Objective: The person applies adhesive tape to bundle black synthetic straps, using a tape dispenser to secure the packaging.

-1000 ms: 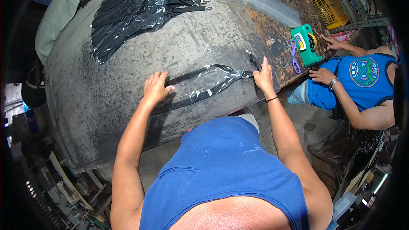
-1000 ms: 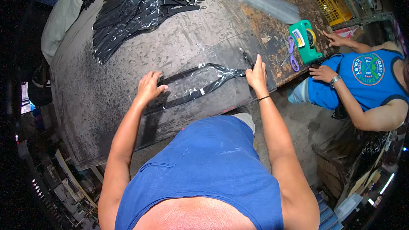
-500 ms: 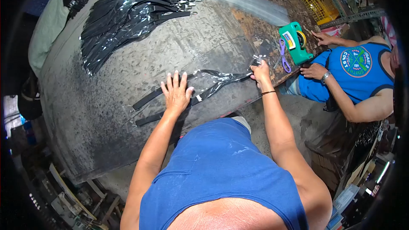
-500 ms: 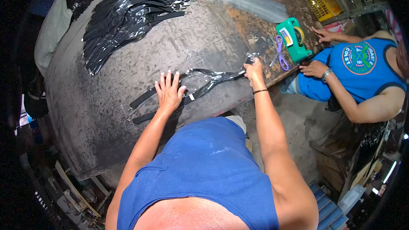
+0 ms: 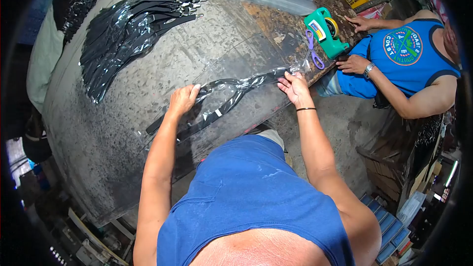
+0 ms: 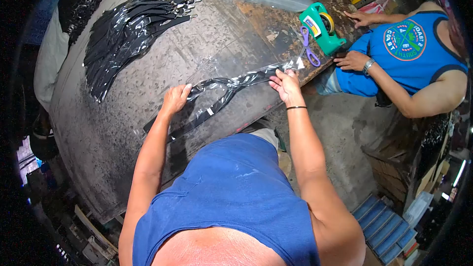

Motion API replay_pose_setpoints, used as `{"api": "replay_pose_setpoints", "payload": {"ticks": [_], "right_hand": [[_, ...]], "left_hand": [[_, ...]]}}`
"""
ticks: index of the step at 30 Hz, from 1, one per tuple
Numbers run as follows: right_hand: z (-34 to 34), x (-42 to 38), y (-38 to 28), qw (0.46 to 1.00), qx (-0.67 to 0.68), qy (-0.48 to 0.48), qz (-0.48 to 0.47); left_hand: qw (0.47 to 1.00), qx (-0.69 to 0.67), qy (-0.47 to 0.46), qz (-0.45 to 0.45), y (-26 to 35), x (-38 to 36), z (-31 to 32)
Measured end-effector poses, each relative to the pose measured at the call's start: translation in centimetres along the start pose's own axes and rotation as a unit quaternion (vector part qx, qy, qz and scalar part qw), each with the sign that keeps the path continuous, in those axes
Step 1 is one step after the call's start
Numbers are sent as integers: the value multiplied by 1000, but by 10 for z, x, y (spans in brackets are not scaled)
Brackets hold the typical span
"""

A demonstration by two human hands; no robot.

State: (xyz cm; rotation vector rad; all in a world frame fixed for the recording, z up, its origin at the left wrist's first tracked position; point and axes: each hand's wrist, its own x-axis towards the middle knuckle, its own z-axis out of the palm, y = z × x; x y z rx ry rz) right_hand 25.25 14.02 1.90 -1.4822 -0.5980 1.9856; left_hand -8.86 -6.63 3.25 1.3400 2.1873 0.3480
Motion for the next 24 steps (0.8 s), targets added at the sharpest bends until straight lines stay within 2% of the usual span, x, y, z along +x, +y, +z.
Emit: {"api": "replay_pose_setpoints", "payload": {"ticks": [1,3,5,6,7,8,9,11,13,15,16,17,18,19,21,24], "right_hand": [[-1,1,2,999,-30,20,-13],[-3,-1,-2,990,-122,64,-40],[9,-11,2,939,-194,184,-218],[9,-15,3,872,-296,212,-326],[12,-20,4,782,-387,236,-428],[16,-29,9,780,-405,161,-449],[21,-34,16,745,-448,95,-485],[36,-43,32,691,-526,-5,-495],[52,-50,46,625,-587,-51,-512],[57,-50,55,591,-659,-62,-462],[60,-46,58,591,-657,-65,-462],[59,-41,60,550,-685,-53,-474],[57,-36,61,507,-712,-40,-485],[55,-32,62,506,-712,-44,-484],[52,-25,60,477,-715,-47,-509],[61,-33,54,494,-721,-33,-485]], "left_hand": [[999,4,-38,-22,0,3,-5],[999,15,-40,-31,-1,7,-9],[995,69,-51,-51,7,9,-15],[994,71,-49,-60,9,4,-11],[993,82,82,2,9,1,-4],[971,93,210,66,10,-2,3],[969,94,216,70,12,-5,9],[951,90,281,90,14,-17,23],[957,84,276,43,7,-34,32],[948,10,314,-41,-6,-52,47],[964,-9,255,-79,-4,-64,46],[970,36,222,-96,-6,-69,51],[967,81,235,-60,-10,-67,52],[961,125,246,-23,-14,-62,51],[961,137,241,-4,-20,-43,44],[979,83,186,-7,-24,-18,23]]}}
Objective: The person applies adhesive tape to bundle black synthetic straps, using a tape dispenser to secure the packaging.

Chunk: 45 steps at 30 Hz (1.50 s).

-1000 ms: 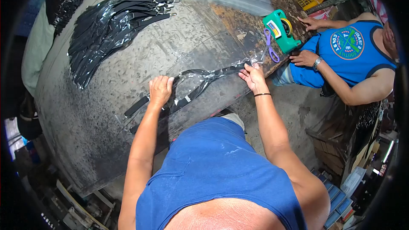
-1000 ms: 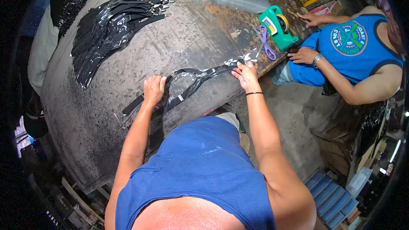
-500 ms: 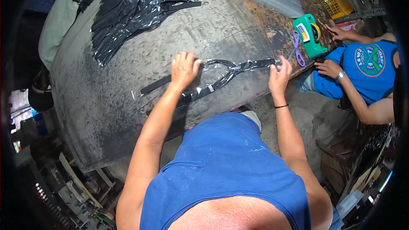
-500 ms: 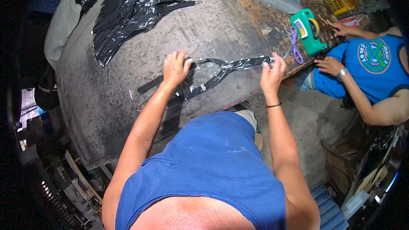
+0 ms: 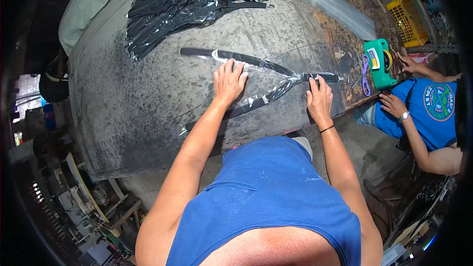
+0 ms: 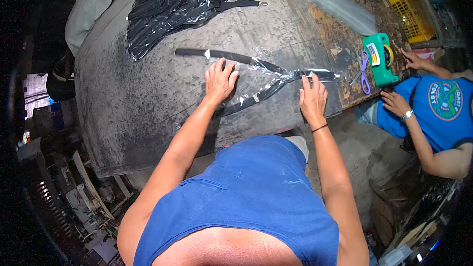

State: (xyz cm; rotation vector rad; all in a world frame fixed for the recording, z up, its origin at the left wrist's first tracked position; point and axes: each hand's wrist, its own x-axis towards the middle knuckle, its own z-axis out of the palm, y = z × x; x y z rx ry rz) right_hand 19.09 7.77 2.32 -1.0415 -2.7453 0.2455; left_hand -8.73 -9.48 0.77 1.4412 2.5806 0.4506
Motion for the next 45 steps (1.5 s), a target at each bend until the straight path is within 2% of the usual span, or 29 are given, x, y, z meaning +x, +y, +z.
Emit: {"api": "replay_pose_setpoints", "payload": {"ticks": [1,3,4,5,8,10,12,14,15,16,17,18,19,21,23,24,25,27,29,31,33,35,36,37,39,41,43,44,45], "right_hand": [[-5,2,-4,999,-2,-8,33],[-13,12,-17,1000,4,-14,15],[-15,18,-26,999,9,-1,-38],[-15,22,-32,996,15,10,-92],[6,23,-25,988,-25,-79,-128],[10,28,-23,977,-73,-134,-146],[-4,33,-31,971,-98,-175,-130],[-2,28,-31,978,-73,-123,-153],[0,25,-32,980,-38,-106,-163],[-4,22,-38,979,-16,-97,-178],[-7,17,-45,976,2,-90,-198],[-11,13,-53,973,30,-98,-206],[-14,8,-61,970,56,-107,-213],[-15,-3,-69,961,107,-135,-218],[-19,-14,-77,950,154,-157,-224],[-23,-20,-79,947,168,-170,-214],[-27,-26,-81,944,184,-183,-206],[-33,-39,-78,942,201,-191,-188],[-40,-48,-70,941,215,-202,-168],[-46,-55,-60,943,224,-204,-140],[-44,-59,-41,940,242,-197,-138],[-46,-62,-23,939,246,-208,-124],[-50,-63,-18,941,248,-198,-118],[-55,-62,-12,941,249,-195,-118],[-63,-61,1,943,254,-202,-76],[-57,-66,17,943,266,-186,-70],[-56,-69,25,945,262,-185,-62],[-54,-72,27,945,262,-183,-63],[-53,-74,28,945,258,-188,-69]], "left_hand": [[1000,-1,1,-2,0,6,-4],[993,-26,85,83,1,16,-7],[990,6,83,111,0,21,-3],[994,17,34,102,0,26,2],[997,-8,-32,65,-3,26,9],[996,-67,56,3,-11,5,-6],[970,-160,138,-117,-32,-49,-38],[922,-152,253,-252,-77,-136,-41],[864,-214,276,-362,-89,-184,-48],[849,-102,262,-447,-113,-239,-37],[698,-313,272,-584,-132,-290,-15],[536,-462,288,-645,-110,-301,-44],[530,-460,299,-646,-101,-308,-50],[346,-659,321,-586,-84,-309,-48],[372,-659,302,-580,-89,-288,-42],[403,-634,297,-590,-89,-274,-47],[401,-635,303,-587,-96,-268,-46],[470,-610,250,-586,-110,-258,-48],[446,-625,252,-588,-117,-250,-55],[468,-618,224,-590,-124,-248,-53],[468,-581,244,-620,-121,-237,-48],[517,-528,365,-566,-117,-230,-39],[594,-463,429,-498,-119,-230,-21],[596,-463,430,-495,-112,-226,-17],[764,-165,442,-440,-92,-225,-8],[865,-93,410,-274,-67,-223,-10],[934,34,270,-233,-52,-231,-2],[945,62,189,-259,-47,-235,2],[945,61,191,-258,-45,-237,3]]}}
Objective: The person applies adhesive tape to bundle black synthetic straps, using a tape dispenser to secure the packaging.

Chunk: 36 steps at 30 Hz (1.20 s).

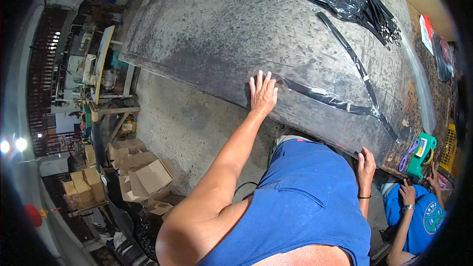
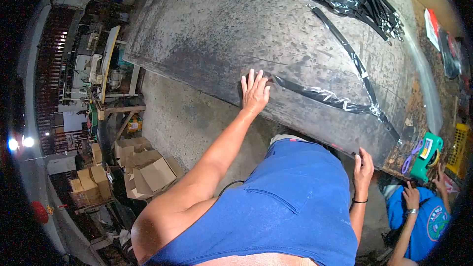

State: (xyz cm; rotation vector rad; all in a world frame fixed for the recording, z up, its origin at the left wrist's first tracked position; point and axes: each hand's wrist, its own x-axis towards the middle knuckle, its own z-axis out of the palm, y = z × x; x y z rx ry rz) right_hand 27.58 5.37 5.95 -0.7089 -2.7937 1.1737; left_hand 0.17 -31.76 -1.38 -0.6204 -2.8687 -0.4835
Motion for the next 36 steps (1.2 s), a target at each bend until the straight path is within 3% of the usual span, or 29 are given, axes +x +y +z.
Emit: {"api": "replay_pose_setpoints", "payload": {"ticks": [4,7,10,14,16,22,33,36], "right_hand": [[2,-1,-12,1000,-4,-19,2],[10,0,-10,1000,0,-20,-13],[17,7,-13,999,-4,-7,-32],[35,32,-38,996,-28,-24,-84],[51,49,-50,983,-47,-23,-177],[91,87,-102,962,-63,-60,-259],[150,143,-184,906,-214,-185,-316],[157,148,-189,896,-260,-209,-294]], "left_hand": [[997,-47,-53,3,0,-2,-12],[992,23,-98,78,-1,0,-20],[988,-2,-113,107,-4,-1,-20],[983,-9,-118,139,-6,1,-19],[978,-5,-118,173,-4,1,-17],[972,-24,-133,193,3,4,-14],[972,-25,-137,188,8,9,-21],[972,-33,-134,190,9,10,-22]]}}
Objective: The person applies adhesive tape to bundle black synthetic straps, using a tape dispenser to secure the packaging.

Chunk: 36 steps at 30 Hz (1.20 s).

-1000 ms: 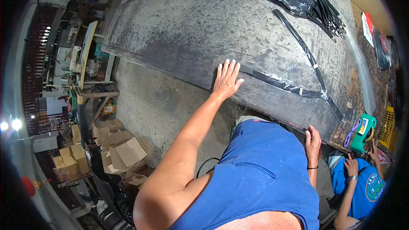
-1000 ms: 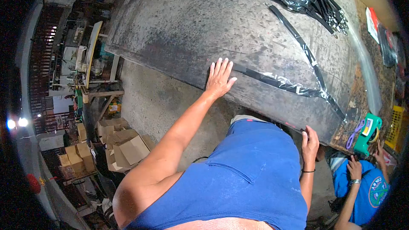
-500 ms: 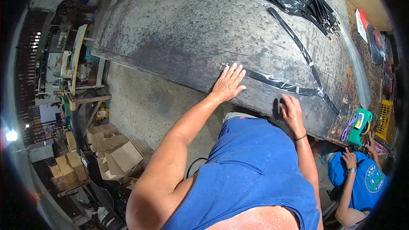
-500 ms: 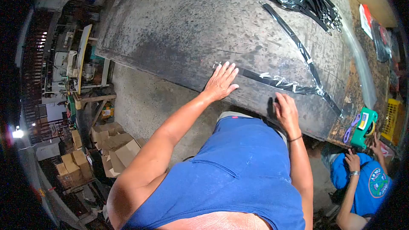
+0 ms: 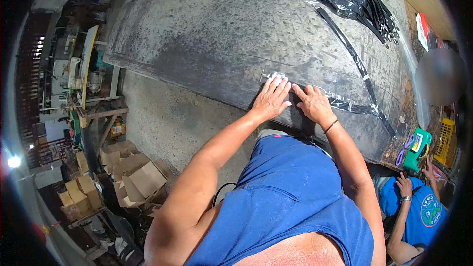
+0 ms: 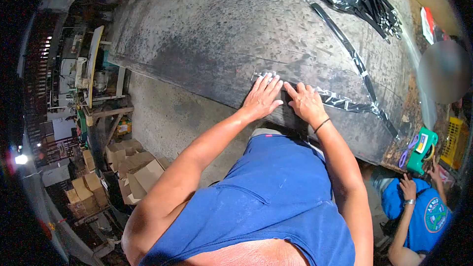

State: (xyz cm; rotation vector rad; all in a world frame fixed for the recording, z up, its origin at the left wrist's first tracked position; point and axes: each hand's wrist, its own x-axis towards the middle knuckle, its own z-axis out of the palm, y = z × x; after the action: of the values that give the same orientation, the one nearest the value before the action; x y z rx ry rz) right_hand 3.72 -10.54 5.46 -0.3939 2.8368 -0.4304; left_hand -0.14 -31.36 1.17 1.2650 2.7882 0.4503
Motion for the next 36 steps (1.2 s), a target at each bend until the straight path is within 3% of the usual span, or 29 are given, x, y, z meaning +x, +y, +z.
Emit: {"api": "replay_pose_setpoints", "payload": {"ticks": [14,15,16,18,20,22,23,25,26,27,29,32,36], "right_hand": [[6,-5,3,999,41,32,-5],[-9,-8,0,994,101,-32,34],[-4,-17,6,983,175,42,27],[4,-75,33,959,198,193,58],[-3,-126,51,916,250,282,141],[-37,-196,67,831,340,315,308],[-43,-232,83,783,316,367,390],[-46,-321,150,699,268,477,460],[-38,-369,188,584,350,538,497],[-45,-405,212,562,272,575,529],[-79,-444,228,456,406,571,549],[-38,-517,325,620,220,509,556],[-67,-500,343,592,322,434,598]], "left_hand": [[1000,24,-2,13,3,7,-8],[999,33,-21,14,3,10,-13],[1000,6,-24,3,5,14,-23],[999,7,-51,-10,19,25,-27],[999,41,-29,13,-5,2,8],[998,49,-31,15,-10,-4,14],[998,45,-25,30,-11,-5,18],[996,71,-45,26,-4,2,8],[996,72,-44,34,-4,1,8],[995,79,-58,28,-3,2,2],[994,87,-65,27,-3,0,-1],[991,109,-82,9,-3,2,9],[985,127,-119,-15,0,4,6]]}}
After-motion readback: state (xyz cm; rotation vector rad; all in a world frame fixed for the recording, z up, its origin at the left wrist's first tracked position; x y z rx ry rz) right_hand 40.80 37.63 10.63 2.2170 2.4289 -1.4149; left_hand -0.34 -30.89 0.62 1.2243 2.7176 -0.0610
